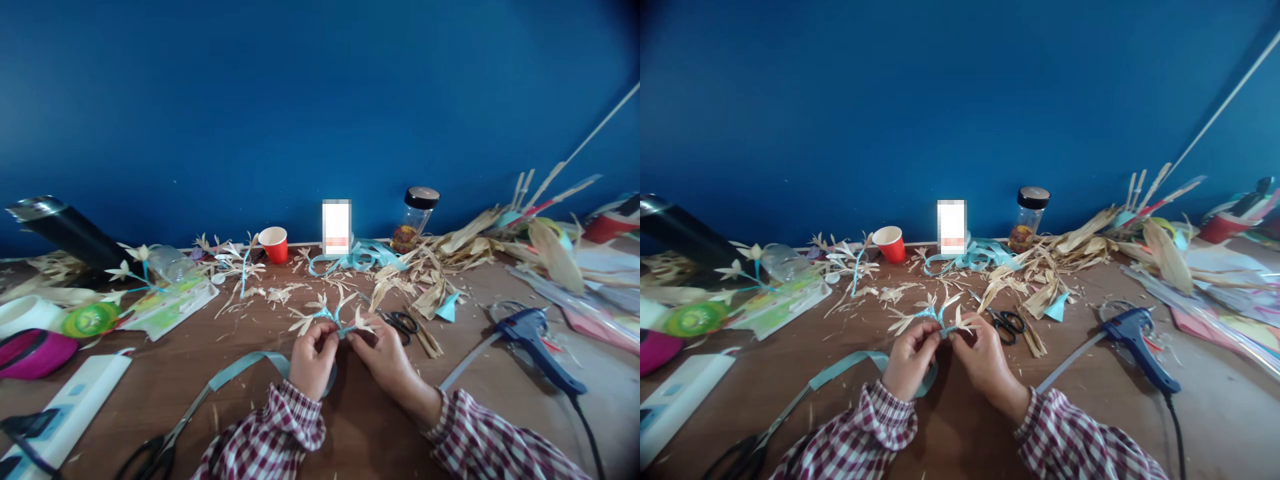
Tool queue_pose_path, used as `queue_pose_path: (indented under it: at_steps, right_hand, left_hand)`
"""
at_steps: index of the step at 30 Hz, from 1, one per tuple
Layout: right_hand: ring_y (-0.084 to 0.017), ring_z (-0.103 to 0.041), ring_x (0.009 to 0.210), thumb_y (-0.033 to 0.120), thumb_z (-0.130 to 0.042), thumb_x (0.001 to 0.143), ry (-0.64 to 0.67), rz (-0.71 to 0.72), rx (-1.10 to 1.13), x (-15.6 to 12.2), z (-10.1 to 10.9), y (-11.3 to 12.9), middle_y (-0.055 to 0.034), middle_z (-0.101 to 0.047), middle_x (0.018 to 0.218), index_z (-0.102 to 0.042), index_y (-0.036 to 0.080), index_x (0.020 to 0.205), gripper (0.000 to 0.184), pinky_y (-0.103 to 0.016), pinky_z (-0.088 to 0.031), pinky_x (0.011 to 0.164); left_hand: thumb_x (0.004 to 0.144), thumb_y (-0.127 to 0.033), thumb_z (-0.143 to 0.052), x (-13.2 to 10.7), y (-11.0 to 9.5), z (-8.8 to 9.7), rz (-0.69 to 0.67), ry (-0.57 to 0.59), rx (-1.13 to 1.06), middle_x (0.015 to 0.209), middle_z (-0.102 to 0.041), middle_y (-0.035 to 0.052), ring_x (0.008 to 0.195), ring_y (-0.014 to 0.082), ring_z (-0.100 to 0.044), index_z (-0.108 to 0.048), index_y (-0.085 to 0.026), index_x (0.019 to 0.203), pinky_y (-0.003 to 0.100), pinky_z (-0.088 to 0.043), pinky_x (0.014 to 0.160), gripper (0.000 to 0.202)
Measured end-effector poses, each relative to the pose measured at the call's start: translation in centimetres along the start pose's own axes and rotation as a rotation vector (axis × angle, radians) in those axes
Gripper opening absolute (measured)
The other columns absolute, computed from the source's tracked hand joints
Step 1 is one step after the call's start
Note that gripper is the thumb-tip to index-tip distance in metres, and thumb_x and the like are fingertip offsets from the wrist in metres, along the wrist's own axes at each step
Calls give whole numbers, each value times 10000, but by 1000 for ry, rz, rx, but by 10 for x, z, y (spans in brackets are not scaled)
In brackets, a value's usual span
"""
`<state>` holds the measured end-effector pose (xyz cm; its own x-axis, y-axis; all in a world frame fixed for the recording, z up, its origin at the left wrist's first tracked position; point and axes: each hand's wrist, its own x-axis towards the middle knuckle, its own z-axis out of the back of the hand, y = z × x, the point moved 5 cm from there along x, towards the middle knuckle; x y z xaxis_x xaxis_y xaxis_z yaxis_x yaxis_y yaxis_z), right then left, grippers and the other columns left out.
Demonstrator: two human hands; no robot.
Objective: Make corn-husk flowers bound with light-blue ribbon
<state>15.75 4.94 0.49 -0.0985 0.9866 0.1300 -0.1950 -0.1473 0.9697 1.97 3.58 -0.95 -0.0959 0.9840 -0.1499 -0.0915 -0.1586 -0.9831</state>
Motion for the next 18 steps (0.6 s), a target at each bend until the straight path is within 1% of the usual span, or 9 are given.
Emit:
queue_pose_path:
  at_steps: [2,4,8,13,16,17,18]
  right_hand:
    - [-168,-581,693,226,-576,751,5,-4,3,0,0,0,-31,-621,747,-598,170,757,60,-265,-475,647]
    - [-165,-585,704,218,-569,756,19,11,2,-1,0,3,-30,-627,761,-604,170,760,60,-260,-472,650]
    - [-170,-589,761,210,-563,759,35,49,-37,-3,-2,7,-38,-635,795,-617,168,792,76,-266,-465,703]
    - [-164,-592,734,230,-584,749,39,13,15,-2,-2,1,-32,-640,791,-617,171,795,81,-265,-471,680]
    - [-162,-595,702,264,-606,736,55,-60,127,1,-3,-6,-23,-638,752,-603,166,782,108,-267,-478,658]
    - [-161,-594,691,271,-611,732,66,-90,176,2,-3,-8,-21,-637,740,-595,166,780,116,-267,-479,651]
    - [-158,-591,679,272,-618,725,71,-118,229,3,-4,-9,-17,-635,728,-587,166,776,122,-266,-479,644]
  left_hand:
    - [750,-436,-537,0,0,-2,31,40,-32,493,-508,-37,351,69,-374,-638,-162,766,190,-274,359,292]
    - [741,-468,-547,-1,0,-4,41,70,-54,490,-479,-45,338,50,-332,-635,-154,738,182,-243,342,326]
    - [686,-480,-612,-1,4,-3,87,44,-101,424,-387,-78,332,43,-289,-630,-149,766,170,-207,328,341]
    - [683,-462,-623,1,10,-2,130,57,-100,435,-448,-63,329,40,-323,-625,-150,748,157,-221,329,319]
    - [724,-485,-569,2,11,-1,144,50,-111,421,-468,-59,302,40,-326,-646,-144,827,154,-212,318,364]
    - [733,-486,-560,2,10,-1,136,53,-111,423,-480,-54,300,46,-342,-652,-141,860,157,-225,315,379]
    - [729,-476,-573,2,8,-1,114,58,-108,442,-512,-41,317,60,-389,-655,-138,886,164,-264,323,382]
